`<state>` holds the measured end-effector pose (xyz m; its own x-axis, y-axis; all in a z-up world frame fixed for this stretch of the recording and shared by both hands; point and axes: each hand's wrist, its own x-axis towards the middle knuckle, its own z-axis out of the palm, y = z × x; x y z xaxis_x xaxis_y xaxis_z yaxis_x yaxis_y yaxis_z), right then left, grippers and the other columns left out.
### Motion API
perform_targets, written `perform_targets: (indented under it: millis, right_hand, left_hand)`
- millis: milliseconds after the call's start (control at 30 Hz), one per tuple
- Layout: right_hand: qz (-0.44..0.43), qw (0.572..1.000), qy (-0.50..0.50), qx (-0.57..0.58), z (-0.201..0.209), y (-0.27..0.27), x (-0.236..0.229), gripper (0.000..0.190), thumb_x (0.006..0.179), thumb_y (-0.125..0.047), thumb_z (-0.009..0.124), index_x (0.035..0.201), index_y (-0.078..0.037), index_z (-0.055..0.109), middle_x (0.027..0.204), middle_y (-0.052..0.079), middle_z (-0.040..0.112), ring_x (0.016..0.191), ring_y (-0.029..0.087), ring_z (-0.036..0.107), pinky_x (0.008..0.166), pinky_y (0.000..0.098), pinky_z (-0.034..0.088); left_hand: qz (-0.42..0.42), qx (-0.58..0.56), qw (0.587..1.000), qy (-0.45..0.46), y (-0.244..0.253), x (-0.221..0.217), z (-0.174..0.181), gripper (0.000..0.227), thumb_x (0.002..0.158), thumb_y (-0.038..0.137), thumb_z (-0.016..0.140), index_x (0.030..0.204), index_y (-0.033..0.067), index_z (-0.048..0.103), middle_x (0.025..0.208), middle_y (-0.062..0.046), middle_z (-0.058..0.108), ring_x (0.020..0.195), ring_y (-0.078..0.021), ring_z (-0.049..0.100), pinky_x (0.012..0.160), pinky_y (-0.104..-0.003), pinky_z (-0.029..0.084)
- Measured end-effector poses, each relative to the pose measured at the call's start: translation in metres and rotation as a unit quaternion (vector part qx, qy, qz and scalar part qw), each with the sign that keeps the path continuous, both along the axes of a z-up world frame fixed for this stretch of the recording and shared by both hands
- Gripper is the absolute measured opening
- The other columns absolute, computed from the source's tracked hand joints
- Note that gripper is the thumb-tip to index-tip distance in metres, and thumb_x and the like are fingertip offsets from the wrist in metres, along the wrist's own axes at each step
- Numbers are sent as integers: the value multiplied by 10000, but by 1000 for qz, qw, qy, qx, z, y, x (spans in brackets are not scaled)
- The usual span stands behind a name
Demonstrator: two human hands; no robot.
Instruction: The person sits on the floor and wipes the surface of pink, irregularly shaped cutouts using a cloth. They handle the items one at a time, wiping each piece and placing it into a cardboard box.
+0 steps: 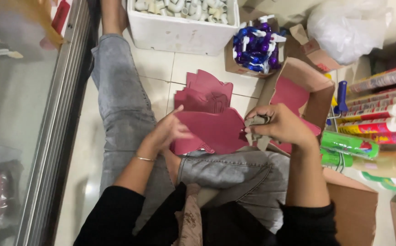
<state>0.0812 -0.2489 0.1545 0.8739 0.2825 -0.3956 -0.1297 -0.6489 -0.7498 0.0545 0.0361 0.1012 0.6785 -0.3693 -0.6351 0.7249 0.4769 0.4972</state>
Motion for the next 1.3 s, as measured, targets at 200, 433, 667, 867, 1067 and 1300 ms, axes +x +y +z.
perform_targets:
  millis: [200, 433, 667, 867, 1067, 1300]
  right_hand:
    - [175, 985, -11, -10, 20, 15, -3, 241, 686, -113, 852, 927, -113, 844, 689, 122, 793, 588, 154, 632, 568, 335, 558]
    - [-75, 988, -123, 60, -24, 24, -17, 316, 770, -145, 819, 1076, -74, 788, 829, 129, 741, 762, 169, 626, 728, 353, 534]
    - [-39, 904, -425, -6, -110, 71, -77, 427, 1082, -348, 414, 1438, -192, 591, 1453, 125, 550, 1383, 356, 474, 1148, 502, 377]
    - [-51, 870, -489, -37, -84, 49, -68, 351, 1094, -184, 429, 1362, -19, 586, 1359, 223, 524, 1260, 480, 501, 1066, 578, 407]
    - [-29, 858, -513, -11, -102, 81, -95, 285, 1047, -153, 517, 1225, 8, 669, 1215, 224, 595, 1117, 453, 563, 980, 558, 449]
    - [35, 847, -527, 54, -79, 78, -90, 378, 1073, -189, 420, 1323, -47, 665, 1336, 192, 621, 1197, 444, 576, 1041, 578, 453]
  left_hand:
    - [-220, -255, 933, -128, -11, -21, -106, 591, 922, 177, 604, 1487, 79, 464, 1260, -144, 696, 1152, -267, 680, 903, -403, 596]
    - [-144, -72, 986, -50, -44, -62, -114, 646, 877, 15, 656, 1497, 83, 487, 1279, -275, 653, 1148, -384, 665, 908, -537, 552]
    - [-30, -114, 982, -148, -57, -68, -145, 631, 659, -218, 603, 1241, 28, 589, 1109, -219, 694, 1044, -400, 679, 890, -593, 536]
    - [3, -44, 990, -136, -62, -87, -167, 427, 593, -246, 648, 962, -42, 585, 886, -208, 708, 825, -330, 696, 764, -472, 545]
    - [-63, -48, 960, -267, -57, -82, -181, 397, 697, -212, 584, 1031, -26, 693, 924, -92, 696, 826, -191, 632, 782, -317, 497]
    - [64, -159, 864, -473, -73, -98, -152, 363, 901, -184, 406, 1125, 7, 619, 1089, 4, 591, 1181, -92, 576, 962, -129, 398]
